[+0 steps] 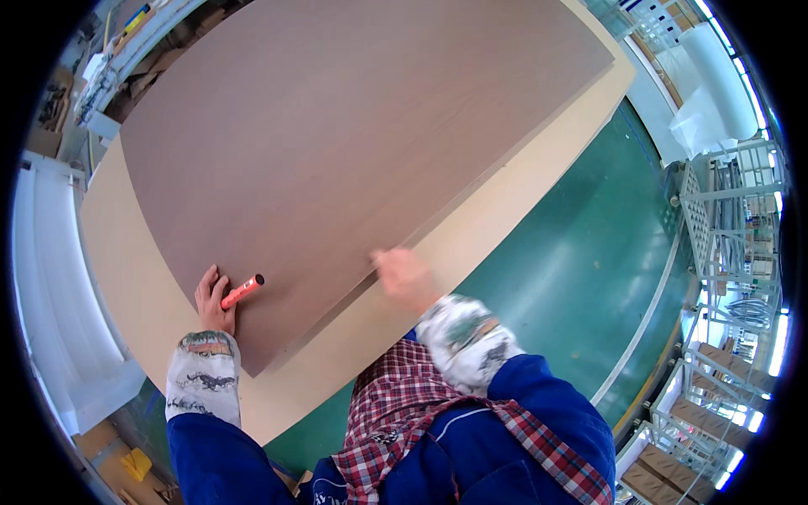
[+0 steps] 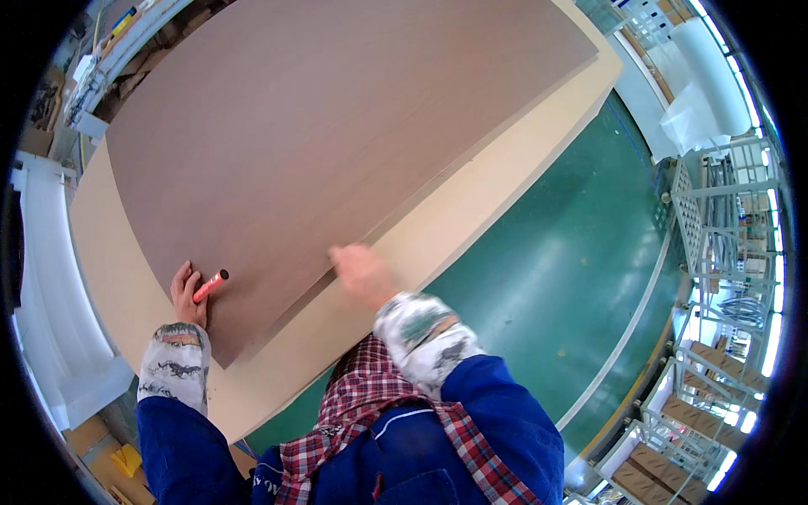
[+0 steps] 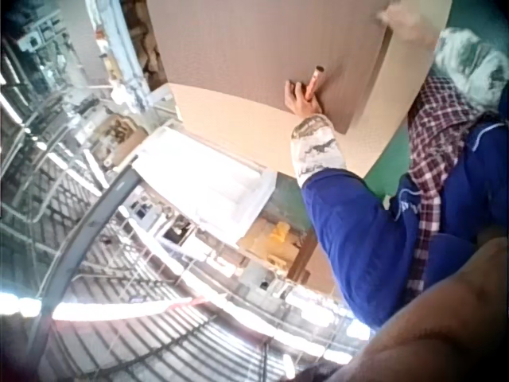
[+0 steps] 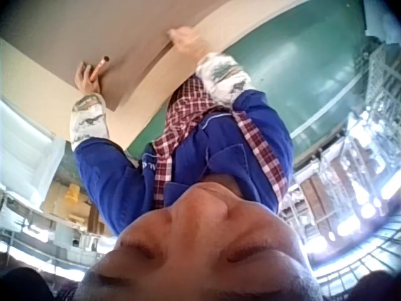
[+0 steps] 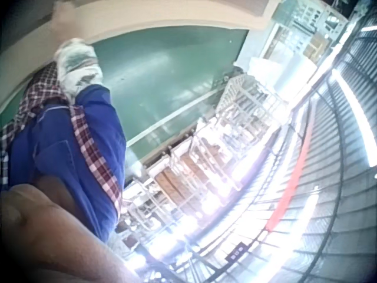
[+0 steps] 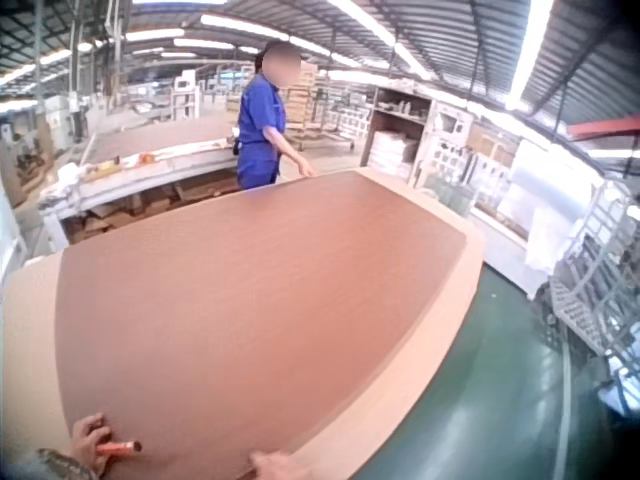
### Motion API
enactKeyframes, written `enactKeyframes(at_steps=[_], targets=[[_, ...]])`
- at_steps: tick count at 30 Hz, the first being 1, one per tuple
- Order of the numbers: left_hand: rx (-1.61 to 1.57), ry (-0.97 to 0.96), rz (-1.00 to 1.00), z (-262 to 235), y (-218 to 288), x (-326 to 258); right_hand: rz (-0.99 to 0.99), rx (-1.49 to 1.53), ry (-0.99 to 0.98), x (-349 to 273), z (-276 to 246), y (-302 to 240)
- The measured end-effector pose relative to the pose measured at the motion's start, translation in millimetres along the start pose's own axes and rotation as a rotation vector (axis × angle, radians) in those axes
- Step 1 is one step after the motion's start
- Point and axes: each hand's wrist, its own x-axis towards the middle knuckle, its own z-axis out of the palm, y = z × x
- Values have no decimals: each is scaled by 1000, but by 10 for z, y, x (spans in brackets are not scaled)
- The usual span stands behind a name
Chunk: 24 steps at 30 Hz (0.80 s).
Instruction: The person carries a large flat cardboard sheet to a workbench, places it down, and then folds the flaps to form a box shape. They use a red marker to draw lines along the edges of the flaps while another worker assists by holding the sheet steady.
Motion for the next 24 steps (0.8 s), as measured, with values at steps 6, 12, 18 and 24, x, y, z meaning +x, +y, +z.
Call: enactKeyframes(at_steps=[6, 12, 18, 24], targets=[[55, 186, -112, 404, 664, 582, 347, -278, 410, 447, -725, 1813], [-42, 200, -118, 798, 1114, 1423, 356, -297, 355, 477, -838, 2131], [-45, 190, -140, 717, 1183, 1414, 183, -130, 195, 4, -191, 472], [-21, 199, -104, 709, 1174, 1421, 102, 239, 64, -181, 119, -584]])
